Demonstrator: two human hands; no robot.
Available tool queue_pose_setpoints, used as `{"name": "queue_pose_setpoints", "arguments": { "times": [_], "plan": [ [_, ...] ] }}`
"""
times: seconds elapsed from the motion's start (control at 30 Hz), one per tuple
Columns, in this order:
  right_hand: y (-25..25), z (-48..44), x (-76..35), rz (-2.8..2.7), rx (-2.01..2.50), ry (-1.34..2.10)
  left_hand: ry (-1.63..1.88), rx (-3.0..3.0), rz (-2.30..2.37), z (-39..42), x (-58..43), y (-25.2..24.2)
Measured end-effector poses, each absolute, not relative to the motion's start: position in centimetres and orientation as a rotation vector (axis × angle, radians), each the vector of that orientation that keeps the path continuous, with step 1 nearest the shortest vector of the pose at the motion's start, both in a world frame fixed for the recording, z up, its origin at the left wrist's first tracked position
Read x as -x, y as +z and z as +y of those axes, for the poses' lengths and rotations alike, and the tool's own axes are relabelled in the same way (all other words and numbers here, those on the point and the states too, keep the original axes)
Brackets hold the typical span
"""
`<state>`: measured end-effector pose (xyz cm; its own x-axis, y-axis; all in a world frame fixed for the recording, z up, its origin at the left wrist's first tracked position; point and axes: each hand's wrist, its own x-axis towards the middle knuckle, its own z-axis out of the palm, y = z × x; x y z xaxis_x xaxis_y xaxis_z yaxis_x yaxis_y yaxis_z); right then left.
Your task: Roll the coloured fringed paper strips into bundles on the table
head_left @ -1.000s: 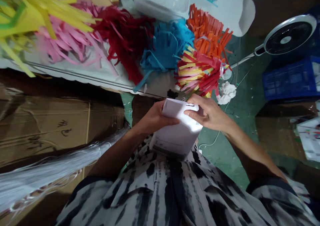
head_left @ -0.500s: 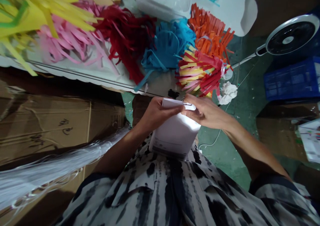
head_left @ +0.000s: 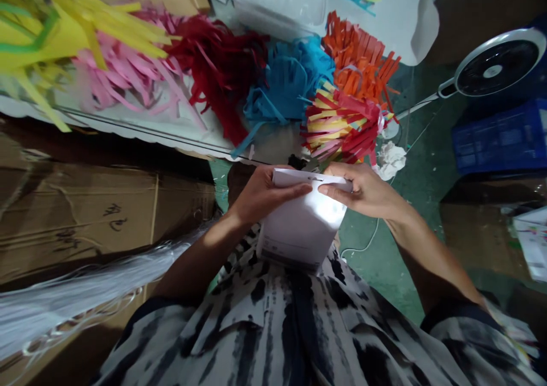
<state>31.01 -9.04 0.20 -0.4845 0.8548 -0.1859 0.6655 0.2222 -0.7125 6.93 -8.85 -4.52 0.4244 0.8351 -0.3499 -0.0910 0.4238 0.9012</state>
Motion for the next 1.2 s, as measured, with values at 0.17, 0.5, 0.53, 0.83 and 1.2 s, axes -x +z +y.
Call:
{"name": "queue_pose_setpoints", "arguments": {
  "times": [0.17,0.5,0.53,0.83,1.2],
  "plan": [
    [0.4,-9.6,-30.8,-2.118,1.411,1.093,0.851,-0.927,1.016,-8.8,-6.4,-4.6],
    [0.7,-13.2,-30.4,-1.702,1.486,1.231,0.915,-0.919,1.040,-10.1,-5.8,-4.2],
    [0.6,-13.4,-30.3,-1.645,1.485,1.279,0.912,-0.925,1.045,-10.1,-5.8,-4.3],
    [0.2,-14.9,-29.7,-1.263,1.462,1.457,0.888,-0.911,1.085,-10.4,-5.4,-4.7],
    [-1.6,-15.3,-30.5,-1.301,1.449,1.377,0.868,-0.897,1.056,-10.5,-5.8,-5.2]
  ]
}}
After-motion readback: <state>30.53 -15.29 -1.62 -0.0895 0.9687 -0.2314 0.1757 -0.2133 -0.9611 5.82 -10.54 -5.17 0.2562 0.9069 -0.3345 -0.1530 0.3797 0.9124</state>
